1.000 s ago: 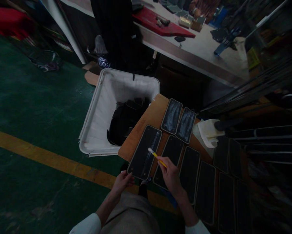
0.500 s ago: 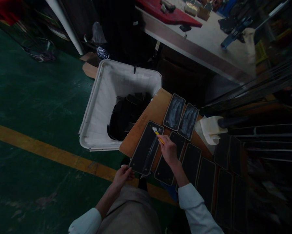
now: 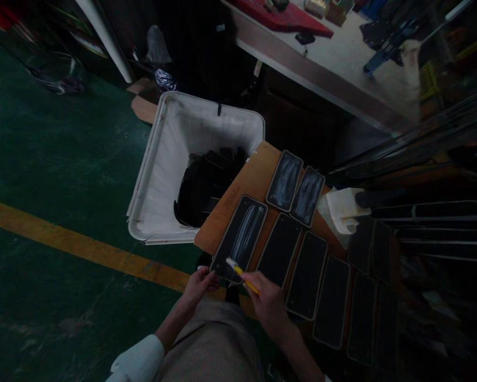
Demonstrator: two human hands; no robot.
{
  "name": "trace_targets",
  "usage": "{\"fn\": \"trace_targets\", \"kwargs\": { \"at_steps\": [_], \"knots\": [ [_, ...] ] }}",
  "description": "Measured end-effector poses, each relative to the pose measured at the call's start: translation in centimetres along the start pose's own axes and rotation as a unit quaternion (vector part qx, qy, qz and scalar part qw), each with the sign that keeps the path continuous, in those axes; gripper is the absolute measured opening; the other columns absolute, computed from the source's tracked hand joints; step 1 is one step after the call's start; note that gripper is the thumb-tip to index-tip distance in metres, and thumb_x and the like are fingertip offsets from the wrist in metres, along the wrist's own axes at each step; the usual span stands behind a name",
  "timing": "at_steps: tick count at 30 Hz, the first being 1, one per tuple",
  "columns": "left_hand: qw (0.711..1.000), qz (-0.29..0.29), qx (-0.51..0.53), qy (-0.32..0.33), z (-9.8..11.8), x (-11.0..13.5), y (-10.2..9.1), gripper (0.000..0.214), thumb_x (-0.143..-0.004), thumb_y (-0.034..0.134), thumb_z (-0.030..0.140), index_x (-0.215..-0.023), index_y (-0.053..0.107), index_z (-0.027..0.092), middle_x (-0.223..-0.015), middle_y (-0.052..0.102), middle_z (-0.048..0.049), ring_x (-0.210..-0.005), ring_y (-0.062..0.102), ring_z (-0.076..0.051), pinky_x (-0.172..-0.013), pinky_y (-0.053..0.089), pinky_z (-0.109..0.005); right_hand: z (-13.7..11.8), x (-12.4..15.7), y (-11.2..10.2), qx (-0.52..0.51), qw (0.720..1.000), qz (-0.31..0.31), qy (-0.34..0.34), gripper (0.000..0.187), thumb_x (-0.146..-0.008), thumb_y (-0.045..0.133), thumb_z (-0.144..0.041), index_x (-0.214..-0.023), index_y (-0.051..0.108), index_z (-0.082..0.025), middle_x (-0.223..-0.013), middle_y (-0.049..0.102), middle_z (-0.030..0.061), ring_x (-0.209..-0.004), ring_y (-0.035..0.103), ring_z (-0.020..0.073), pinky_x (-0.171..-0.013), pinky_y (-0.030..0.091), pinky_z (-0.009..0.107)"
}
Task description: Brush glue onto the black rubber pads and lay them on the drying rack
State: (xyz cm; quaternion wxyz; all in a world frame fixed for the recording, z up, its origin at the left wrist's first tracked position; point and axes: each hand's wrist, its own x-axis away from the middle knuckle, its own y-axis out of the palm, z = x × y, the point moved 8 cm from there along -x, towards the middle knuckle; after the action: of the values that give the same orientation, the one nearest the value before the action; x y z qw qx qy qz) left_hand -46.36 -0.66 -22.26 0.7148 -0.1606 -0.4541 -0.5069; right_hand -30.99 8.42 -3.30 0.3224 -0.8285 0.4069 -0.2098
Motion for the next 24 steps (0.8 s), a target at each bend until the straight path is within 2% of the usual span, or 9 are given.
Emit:
{"fn": "trace_targets", "kwargs": {
  "at_steps": [3, 5, 7, 9, 12, 16, 18, 21, 24],
  "knots": [
    [1.0, -0.001, -0.001, -0.002, 0.0, -0.1, 0.0, 0.048, -0.057, 0.079, 0.056, -0.074, 0.055, 0.018, -0.062, 0.068, -0.003, -0.056, 0.065, -0.016, -0.05, 0.044, -0.023, 1.7, -6.0, -3.2, 0.032, 0.997, 0.067, -0.01, 0.023, -0.099, 0.047, -0.022, -0.116, 0.062, -0.022, -0.104, 0.069, 0.0063, -0.092, 0.068, 0.0177, -0.081, 0.055, 0.029],
    [1.0, -0.004, 0.0, 0.001, 0.1, -0.1, 0.0, 0.048, -0.058, 0.079, 0.057, -0.075, 0.055, 0.018, -0.063, 0.069, -0.0031, -0.056, 0.065, -0.016, -0.05, 0.044, -0.023, 2.7, -9.7, -4.6, 0.072, 0.992, 0.103, -0.028, 0.025, -0.099, 0.047, -0.021, -0.118, 0.062, -0.022, -0.107, 0.069, 0.0068, -0.096, 0.068, 0.0187, -0.084, 0.054, 0.03],
    [1.0, -0.01, 0.002, 0.004, 0.2, 0.0, 0.0, 0.048, -0.058, 0.079, 0.057, -0.075, 0.056, 0.018, -0.063, 0.069, -0.0029, -0.056, 0.065, -0.016, -0.051, 0.044, -0.023, 3.6, -12.4, -5.1, 0.11, 0.985, 0.126, -0.033, 0.027, -0.099, 0.046, -0.021, -0.12, 0.062, -0.023, -0.109, 0.069, 0.0071, -0.099, 0.067, 0.0199, -0.085, 0.053, 0.031],
    [1.0, -0.011, 0.003, 0.006, 0.3, 0.1, -0.1, 0.046, -0.059, 0.079, 0.056, -0.075, 0.056, 0.018, -0.064, 0.07, -0.0027, -0.057, 0.065, -0.016, -0.052, 0.045, -0.024, 4.2, -13.5, -4.6, 0.135, 0.982, 0.127, -0.03, 0.027, -0.099, 0.046, -0.021, -0.12, 0.062, -0.023, -0.109, 0.069, 0.0074, -0.1, 0.067, 0.0208, -0.085, 0.053, 0.031],
    [1.0, -0.014, -0.001, 0.009, 0.4, 0.1, -0.2, 0.046, -0.061, 0.077, 0.056, -0.077, 0.058, 0.017, -0.066, 0.071, -0.0032, -0.06, 0.067, -0.016, -0.055, 0.047, -0.024, 3.7, -11.9, -2.2, 0.136, 0.987, 0.085, -0.029, 0.027, -0.099, 0.046, -0.018, -0.12, 0.061, -0.022, -0.109, 0.069, 0.0079, -0.099, 0.067, 0.0212, -0.086, 0.053, 0.032],
    [1.0, -0.023, 0.001, 0.005, 0.3, -0.2, -0.4, 0.051, -0.058, 0.078, 0.06, -0.079, 0.06, 0.017, -0.066, 0.071, -0.0031, -0.06, 0.068, -0.017, -0.056, 0.049, -0.025, 0.9, -5.2, 2.4, 0.107, 0.993, -0.006, -0.043, 0.028, -0.098, 0.045, -0.014, -0.12, 0.061, -0.021, -0.103, 0.07, 0.008, -0.096, 0.067, 0.0209, -0.083, 0.053, 0.032],
    [1.0, -0.03, 0.0, 0.004, 0.4, -0.2, -0.4, 0.051, -0.059, 0.078, 0.059, -0.08, 0.06, 0.016, -0.068, 0.072, -0.0034, -0.061, 0.068, -0.017, -0.057, 0.049, -0.025, -0.7, -1.8, 3.9, 0.092, 0.994, -0.036, -0.049, 0.026, -0.098, 0.044, -0.015, -0.117, 0.061, -0.02, -0.099, 0.071, 0.0085, -0.091, 0.067, 0.0218, -0.079, 0.055, 0.034],
    [0.999, -0.037, 0.001, 0.003, 0.7, 0.0, -0.4, 0.047, -0.06, 0.079, 0.056, -0.079, 0.06, 0.017, -0.069, 0.072, -0.0034, -0.063, 0.069, -0.018, -0.059, 0.05, -0.025, -1.9, 0.6, 4.4, 0.042, 0.997, -0.062, -0.024, 0.025, -0.098, 0.046, -0.019, -0.118, 0.06, -0.021, -0.101, 0.07, 0.0072, -0.09, 0.067, 0.0209, -0.077, 0.055, 0.033],
    [0.999, -0.039, 0.003, 0.002, 1.0, 0.4, -0.3, 0.045, -0.062, 0.079, 0.053, -0.082, 0.06, 0.017, -0.071, 0.072, -0.0029, -0.065, 0.069, -0.017, -0.061, 0.05, -0.025, -1.2, -0.7, 2.9, 0.0, 0.999, -0.042, 0.006, 0.026, -0.099, 0.046, -0.019, -0.121, 0.058, -0.023, -0.105, 0.068, 0.0069, -0.096, 0.066, 0.0194, -0.083, 0.054, 0.032]
  ]
}}
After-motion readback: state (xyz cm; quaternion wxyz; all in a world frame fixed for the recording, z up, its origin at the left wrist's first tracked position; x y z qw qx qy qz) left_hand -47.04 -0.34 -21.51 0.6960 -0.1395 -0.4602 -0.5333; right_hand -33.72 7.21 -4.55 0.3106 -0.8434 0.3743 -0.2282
